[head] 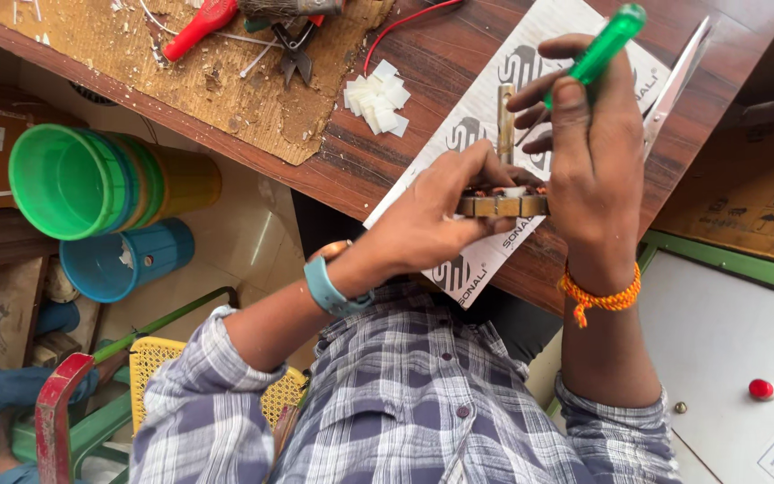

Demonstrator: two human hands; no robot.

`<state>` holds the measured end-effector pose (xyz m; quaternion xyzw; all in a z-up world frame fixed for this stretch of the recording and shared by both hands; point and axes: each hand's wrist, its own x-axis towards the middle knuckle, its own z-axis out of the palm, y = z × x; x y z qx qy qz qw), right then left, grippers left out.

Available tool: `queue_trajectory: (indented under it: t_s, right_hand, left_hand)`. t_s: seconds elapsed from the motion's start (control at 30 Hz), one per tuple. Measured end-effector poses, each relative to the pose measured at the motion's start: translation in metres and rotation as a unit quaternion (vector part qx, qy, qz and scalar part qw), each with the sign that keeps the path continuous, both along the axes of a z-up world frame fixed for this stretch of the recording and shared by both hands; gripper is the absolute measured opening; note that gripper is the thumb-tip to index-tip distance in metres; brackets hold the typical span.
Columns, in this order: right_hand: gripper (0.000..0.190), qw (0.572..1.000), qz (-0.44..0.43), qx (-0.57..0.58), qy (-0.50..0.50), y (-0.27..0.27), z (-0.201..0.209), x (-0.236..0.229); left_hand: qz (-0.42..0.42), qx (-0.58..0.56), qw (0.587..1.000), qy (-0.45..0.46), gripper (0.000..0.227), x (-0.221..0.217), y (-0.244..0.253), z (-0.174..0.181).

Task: The person assembles a circular electrical component by inserting small white plastic pieces into slots around its perimeter. They use a green screwdriver to press and adjust the pieces into place, repeatedly rotating the component to access different slots.

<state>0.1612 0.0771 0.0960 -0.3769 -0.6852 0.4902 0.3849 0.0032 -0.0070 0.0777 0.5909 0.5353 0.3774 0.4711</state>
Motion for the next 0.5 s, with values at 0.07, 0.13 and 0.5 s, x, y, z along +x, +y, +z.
queue_trajectory:
  t_s: [0.07,0.13,0.5]
  right_hand:
    - [0.034,0.999,-0.003,-0.026,0.020,-0.002,-0.002,0.005]
    - [0.036,0.998,-0.004,-0.037,0.047,-0.005,-0.008,0.016]
    - [0.042,0.884,-0.151,-0.033,0.441,-0.048,-0.056,0.064]
  left_hand:
    - [0.012,0.030,0.998,0.057,0.038,0.006,-0.003,0.003]
    - [0.027,0.053,0.992,0.109,0.037,0.014,-0.004,0.006]
    - [-0.009,0.126,0.978,0.165,0.053,0.016,0.013,0.015]
